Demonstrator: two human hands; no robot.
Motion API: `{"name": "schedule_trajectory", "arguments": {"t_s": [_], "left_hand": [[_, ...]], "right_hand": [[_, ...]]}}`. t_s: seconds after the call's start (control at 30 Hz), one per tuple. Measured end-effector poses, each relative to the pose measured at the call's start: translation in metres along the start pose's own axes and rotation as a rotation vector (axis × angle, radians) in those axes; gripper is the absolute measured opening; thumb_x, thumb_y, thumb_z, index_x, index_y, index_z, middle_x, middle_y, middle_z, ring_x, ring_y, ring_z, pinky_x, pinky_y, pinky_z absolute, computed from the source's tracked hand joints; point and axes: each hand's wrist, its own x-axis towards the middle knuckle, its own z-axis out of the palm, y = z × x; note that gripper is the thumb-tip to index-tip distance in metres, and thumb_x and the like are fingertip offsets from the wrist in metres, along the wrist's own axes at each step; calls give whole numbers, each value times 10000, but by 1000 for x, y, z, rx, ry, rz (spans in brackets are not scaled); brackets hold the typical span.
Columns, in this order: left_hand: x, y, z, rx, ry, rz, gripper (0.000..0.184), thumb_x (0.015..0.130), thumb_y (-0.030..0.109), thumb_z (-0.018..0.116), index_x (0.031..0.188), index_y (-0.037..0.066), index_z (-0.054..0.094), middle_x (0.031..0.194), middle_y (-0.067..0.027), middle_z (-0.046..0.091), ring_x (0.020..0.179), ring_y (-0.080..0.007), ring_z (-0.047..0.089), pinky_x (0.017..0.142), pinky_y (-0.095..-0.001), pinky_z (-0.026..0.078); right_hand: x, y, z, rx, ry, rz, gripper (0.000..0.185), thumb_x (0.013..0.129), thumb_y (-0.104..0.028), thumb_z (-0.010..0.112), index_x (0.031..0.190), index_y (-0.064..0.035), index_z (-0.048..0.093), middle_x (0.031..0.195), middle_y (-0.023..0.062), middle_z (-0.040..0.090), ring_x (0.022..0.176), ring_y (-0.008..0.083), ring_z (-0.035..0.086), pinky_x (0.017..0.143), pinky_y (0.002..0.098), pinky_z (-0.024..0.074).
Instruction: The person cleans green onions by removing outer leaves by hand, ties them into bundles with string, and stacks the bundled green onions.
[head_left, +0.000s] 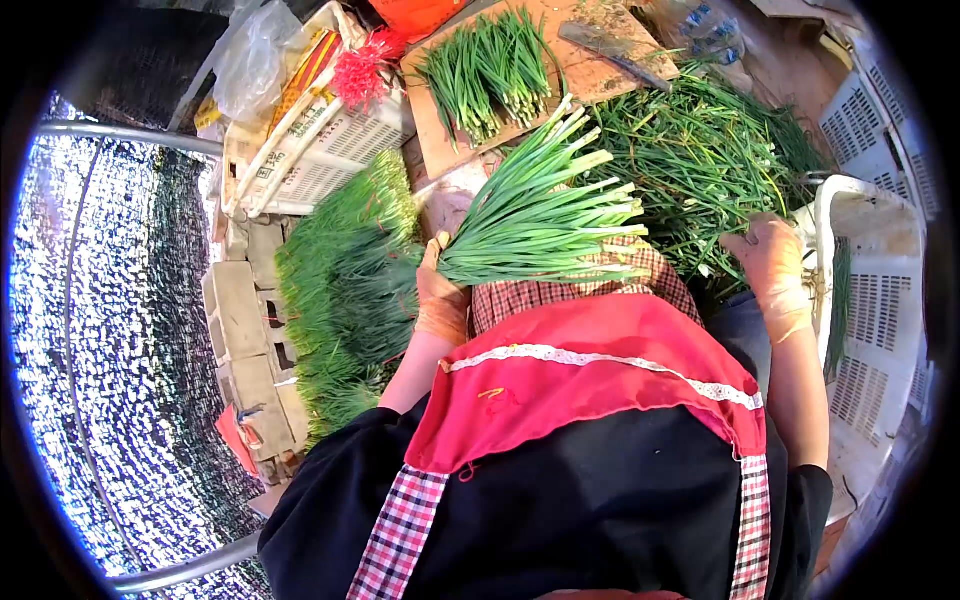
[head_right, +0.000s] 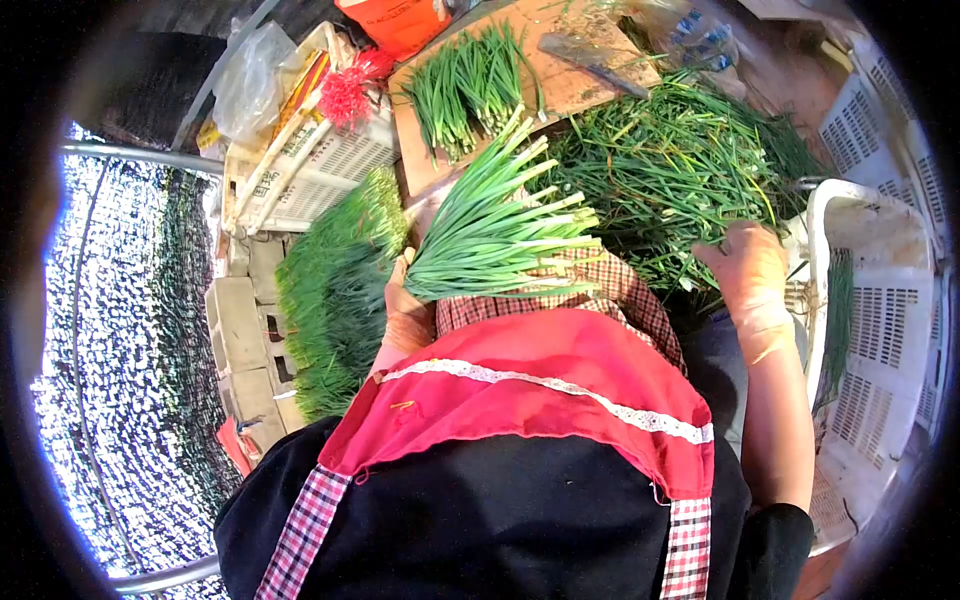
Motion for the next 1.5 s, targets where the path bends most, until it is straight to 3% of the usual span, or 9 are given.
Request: {"name": "schedule_trajectory", "arguments": {"t_s": [0.13, 0.33, 0.47, 0.73, 0.83, 1.1, 1.33, 1.43, 1.5], "left_hand": [[18, 1, -22, 33, -212, -36, 226, 947, 212, 388, 845, 73, 533, 853, -60, 572, 820, -228, 555, 802, -399, 462], [9, 4, -18, 22, -196, 12, 210, 937, 217, 432, 918, 49, 558, 904, -75, 606, 885, -251, 571, 850, -403, 457], [5, 3, -5, -42, -144, -8, 186, 934, 194, 429, 905, 54, 549, 935, -78, 599, 915, -244, 561, 870, -402, 447], [25, 4, -23, 19, -584, 14, 207, 942, 178, 378, 841, 57, 511, 866, -63, 563, 879, -246, 537, 883, -410, 425], [13, 6, -12, -701, -634, -450, 214, 944, 181, 371, 827, 59, 502, 855, -63, 555, 886, -240, 528, 883, -418, 421], [2, 30, 20, -25, -340, 76, 152, 912, 177, 465, 855, 46, 516, 878, -63, 571, 916, -228, 555, 865, -393, 448], [-81, 63, 156, 376, -534, 309, 237, 888, 236, 539, 933, 3, 556, 825, -78, 597, 997, -260, 564, 946, -429, 423], [-116, 50, 211, 628, -800, 510, 311, 888, 245, 531, 1018, -36, 565, 821, -107, 621, 915, -248, 603, 841, -374, 479], [-119, 39, 250, 878, -948, 786, 321, 872, 265, 549, 989, -31, 593, 778, -107, 639, 824, -225, 625, 772, -331, 498]], "right_hand": [[-1, -38, 26, 1275, 9, -345, 348, 801, -139, 667, 1101, 10, 569, 1053, 80, 607, 903, 164, 566, 837, 282, 453], [35, -75, 40, 1221, -423, -472, 87, 847, -52, 575, 901, 10, 607, 793, 19, 615, 741, 96, 528, 689, 254, 452], [28, -73, 44, 764, 213, -607, 75, 777, 1, 588, 851, 5, 578, 761, 126, 594, 709, 221, 552, 696, 304, 447], [17, -59, 32, 1139, -154, -721, 205, 798, -28, 585, 999, 11, 594, 910, 46, 609, 815, 119, 537, 799, 251, 439], [23, -64, 44, 1348, -304, -495, 217, 837, -31, 582, 1044, 31, 566, 878, 5, 605, 774, 60, 518, 751, 201, 436], [35, -27, 57, 1072, 130, -569, 93, 777, -2, 581, 867, -3, 609, 1001, 88, 633, 891, 129, 553, 841, 234, 416], [101, 187, 26, 689, 478, 219, 387, 782, -258, 640, 1025, 43, 626, 971, 128, 653, 869, 172, 592, 794, 282, 442], [23, 53, -67, 554, 423, 148, 431, 784, -297, 660, 1024, 60, 620, 955, 142, 653, 865, 187, 592, 801, 300, 441], [28, 14, -63, 930, 498, -452, 694, 717, -293, 742, 1266, 22, 459, 1205, 149, 539, 1096, 217, 496, 965, 312, 356]]}}
